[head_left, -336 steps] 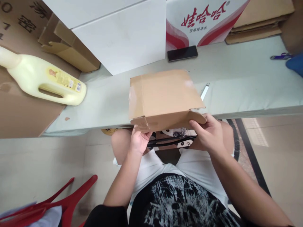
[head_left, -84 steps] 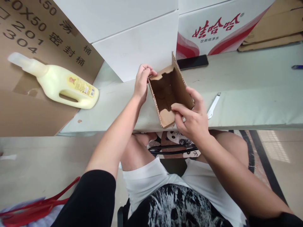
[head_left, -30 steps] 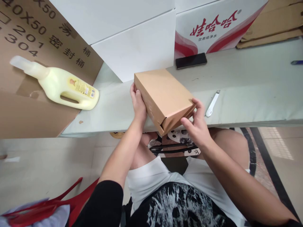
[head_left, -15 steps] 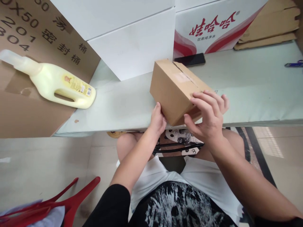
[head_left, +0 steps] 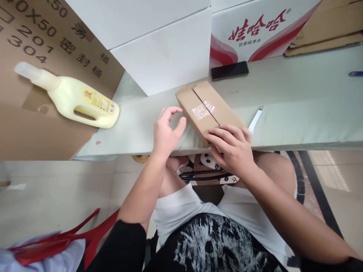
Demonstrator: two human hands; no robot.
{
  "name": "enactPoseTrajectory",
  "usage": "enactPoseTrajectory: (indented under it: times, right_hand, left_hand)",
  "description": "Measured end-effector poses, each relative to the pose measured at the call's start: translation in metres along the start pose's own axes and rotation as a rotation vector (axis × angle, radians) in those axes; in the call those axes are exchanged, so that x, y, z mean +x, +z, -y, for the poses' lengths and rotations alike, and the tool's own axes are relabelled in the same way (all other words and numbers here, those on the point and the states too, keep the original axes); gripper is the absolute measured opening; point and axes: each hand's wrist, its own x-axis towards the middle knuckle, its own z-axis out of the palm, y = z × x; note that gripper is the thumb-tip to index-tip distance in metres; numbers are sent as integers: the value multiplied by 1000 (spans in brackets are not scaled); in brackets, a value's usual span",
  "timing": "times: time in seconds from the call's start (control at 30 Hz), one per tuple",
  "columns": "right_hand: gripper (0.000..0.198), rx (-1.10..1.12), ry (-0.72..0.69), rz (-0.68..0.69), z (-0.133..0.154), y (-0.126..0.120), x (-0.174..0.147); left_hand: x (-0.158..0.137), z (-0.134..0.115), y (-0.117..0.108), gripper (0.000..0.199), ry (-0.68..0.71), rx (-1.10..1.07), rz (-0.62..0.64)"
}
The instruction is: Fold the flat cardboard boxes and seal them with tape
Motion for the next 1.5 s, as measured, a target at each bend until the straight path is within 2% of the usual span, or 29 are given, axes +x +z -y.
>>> enactPoseTrajectory:
  times: [0.07,0.17,0.27,0.33,0.43,0.5,0.53,0.57,0.67,0.77,0.83,0.93,1.03,1.1,1.17,1.23,1.33,1.4,1.43,1.5]
  right_hand:
    - [27,3,5,-6,0,2,1]
    - [29,-5,8,11,2,2,0]
    - [37,2,16,46,5,1,-3]
    - [41,62,10,48,4,0,-7]
    - [39,205,39,-114,-6,-7,-16]
    - [36,194,168,-247,-22,-11,-24]
    - [35,151,266,-257,-32,-13,-28]
    - [34,100,374,-221,-43,-13,-31]
    - [39,14,644,51,-79,-11,-39]
    - [49,-11,793,280,-104,-4,-37]
    - [52,-45,830,382,-113,0,-32]
    - [50,-128,807,523,-119,7,-25]
    - [43,-158,811,617,-122,13,-24]
    - [36,-122,831,580,-127,16,-27]
    - [28,-2,856,470,-131,17,-30]
    - [25,223,928,321,-135,14,-31]
    - [26,704,1043,58,-134,5,-25]
    - [28,947,993,-124,-128,-5,-17]
    - [28,999,937,-191,-123,-12,-12]
    - [28,956,826,-273,-109,-25,-2]
  left_hand:
    - [13,-15,12,25,102,142,46]
    - [30,-24,40,46,77,282,116]
    - [37,-17,62,64,31,339,153]
    - [38,-9,67,68,41,340,182]
    - [40,1,62,69,89,340,261]
    - [43,2,57,71,135,348,336]
    - [45,2,56,73,161,351,371]
    - [46,2,55,75,183,353,399]
    - [50,-1,57,85,197,363,437]
    - [51,-3,60,90,178,373,433]
    - [51,-1,61,90,180,370,422]
    - [50,3,62,89,200,356,400]
    - [50,6,62,74,212,323,372]
    - [50,7,62,61,201,285,362]
    - [50,7,62,56,185,251,358]
    - [50,7,62,52,181,227,357]
    - [50,8,64,48,183,221,349]
    - [50,8,65,48,179,244,339]
    - [50,8,66,49,175,256,333]
    - [50,8,67,50,173,266,328]
